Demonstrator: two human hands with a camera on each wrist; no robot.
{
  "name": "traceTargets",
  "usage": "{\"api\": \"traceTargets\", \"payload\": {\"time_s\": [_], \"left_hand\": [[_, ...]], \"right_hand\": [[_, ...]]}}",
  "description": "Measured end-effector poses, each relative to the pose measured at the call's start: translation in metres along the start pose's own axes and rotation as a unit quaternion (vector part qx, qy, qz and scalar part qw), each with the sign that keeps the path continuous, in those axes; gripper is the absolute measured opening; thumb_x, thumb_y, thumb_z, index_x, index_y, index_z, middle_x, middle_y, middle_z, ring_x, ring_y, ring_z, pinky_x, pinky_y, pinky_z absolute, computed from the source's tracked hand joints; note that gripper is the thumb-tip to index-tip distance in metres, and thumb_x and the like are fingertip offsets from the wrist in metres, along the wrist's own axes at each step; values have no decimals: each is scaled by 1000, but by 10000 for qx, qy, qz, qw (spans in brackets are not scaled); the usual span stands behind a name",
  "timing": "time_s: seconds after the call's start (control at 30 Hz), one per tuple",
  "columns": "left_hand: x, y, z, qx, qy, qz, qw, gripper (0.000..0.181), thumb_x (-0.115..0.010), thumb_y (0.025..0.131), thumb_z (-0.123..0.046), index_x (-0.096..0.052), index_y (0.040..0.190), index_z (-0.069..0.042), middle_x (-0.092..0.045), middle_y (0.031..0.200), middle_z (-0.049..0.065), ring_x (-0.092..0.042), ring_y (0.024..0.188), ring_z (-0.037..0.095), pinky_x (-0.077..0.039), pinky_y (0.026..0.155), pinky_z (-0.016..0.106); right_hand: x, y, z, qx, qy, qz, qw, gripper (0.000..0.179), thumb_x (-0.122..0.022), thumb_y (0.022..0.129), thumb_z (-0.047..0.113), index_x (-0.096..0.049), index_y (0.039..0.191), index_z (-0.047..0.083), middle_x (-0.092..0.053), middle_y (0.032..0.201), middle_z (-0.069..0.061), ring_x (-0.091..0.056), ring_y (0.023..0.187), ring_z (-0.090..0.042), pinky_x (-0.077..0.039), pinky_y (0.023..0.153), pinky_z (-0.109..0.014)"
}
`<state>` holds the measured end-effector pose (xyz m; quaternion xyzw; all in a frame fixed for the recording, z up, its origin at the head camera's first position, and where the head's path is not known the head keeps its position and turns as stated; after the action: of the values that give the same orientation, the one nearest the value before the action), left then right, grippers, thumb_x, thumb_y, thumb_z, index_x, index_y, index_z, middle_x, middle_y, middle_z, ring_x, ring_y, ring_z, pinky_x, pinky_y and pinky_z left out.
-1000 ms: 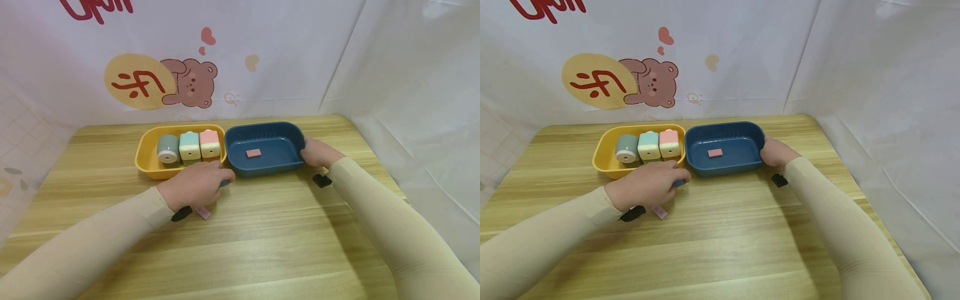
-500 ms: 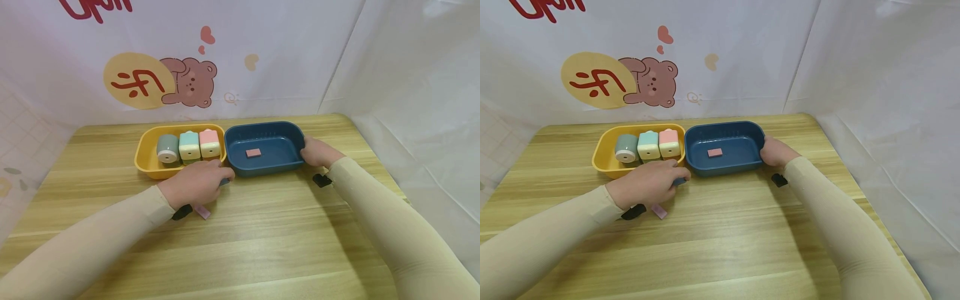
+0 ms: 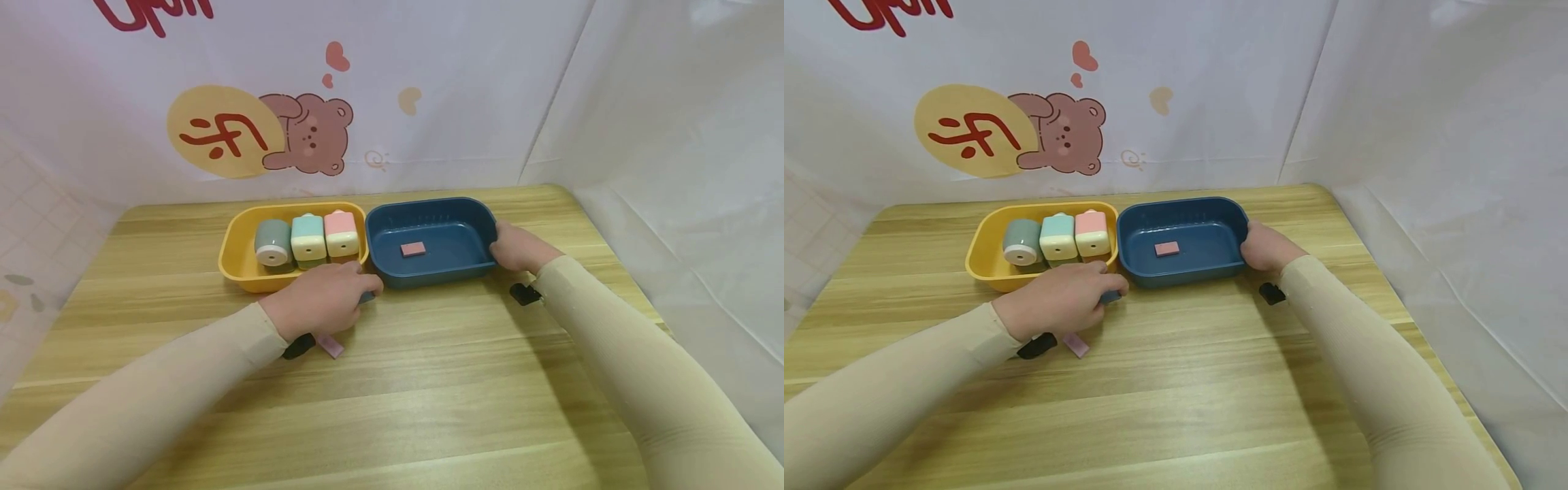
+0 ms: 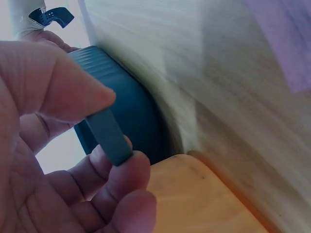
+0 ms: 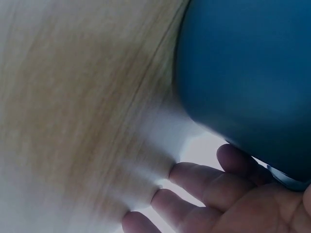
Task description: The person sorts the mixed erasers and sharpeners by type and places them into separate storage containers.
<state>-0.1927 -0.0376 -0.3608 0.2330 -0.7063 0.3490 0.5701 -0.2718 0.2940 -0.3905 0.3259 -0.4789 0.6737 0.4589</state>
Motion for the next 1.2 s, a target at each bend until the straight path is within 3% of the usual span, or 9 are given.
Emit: {"api": "traceTargets", "payload": {"time_s": [0.17, 0.43, 0.57, 0.9, 1.2], "left_hand": [[-3, 2, 0, 17, -9, 60, 10000, 40, -63, 96, -15, -66, 134, -27, -64, 117, 4, -60, 95, 22, -56, 92, 39], [-7, 5, 0, -79, 6, -143, 9999, 41, -62, 95, -13, -67, 132, -27, -64, 111, 3, -59, 90, 21, -56, 85, 37], [-7, 7, -2, -159, 56, -213, 9996, 39, -62, 94, -13, -68, 130, -28, -64, 109, 3, -59, 89, 20, -56, 83, 36], [2, 10, -7, -367, -107, -381, 9985, 38, -64, 97, -13, -69, 132, -25, -68, 118, 5, -62, 96, 20, -57, 87, 35], [8, 15, -11, -367, -248, -377, 9983, 39, -64, 98, -15, -68, 135, -26, -66, 116, 3, -61, 94, 19, -56, 82, 34]], "right_hand": [[-1, 1, -1, 39, 49, -44, 10000, 62, -33, 103, 15, -20, 154, -18, -35, 157, -41, -43, 144, -51, -33, 121, -63], [-1, 3, 0, 48, 62, -105, 9999, 60, -35, 104, 15, -23, 153, -18, -40, 154, -41, -50, 135, -47, -36, 119, -62], [-1, 1, 1, 22, 72, -84, 9999, 61, -35, 104, 14, -21, 154, -18, -38, 156, -42, -47, 140, -49, -34, 121, -62], [0, 0, 2, 53, 15, -126, 9999, 59, -36, 102, 13, -25, 150, -18, -44, 150, -42, -52, 131, -47, -37, 118, -62], [0, 0, 3, 66, -60, -80, 9999, 61, -37, 102, 14, -23, 152, -19, -40, 153, -44, -47, 140, -52, -35, 120, -63]]}}
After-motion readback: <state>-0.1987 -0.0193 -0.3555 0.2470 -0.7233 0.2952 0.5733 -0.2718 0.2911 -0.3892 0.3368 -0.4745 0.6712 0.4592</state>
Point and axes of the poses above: each hand's wrist, its own y-axis towards the middle knuckle, its own x-axis out of the back of the hand, z = x × y, the point moved 4 cm from there along y, towards the middle knuckle
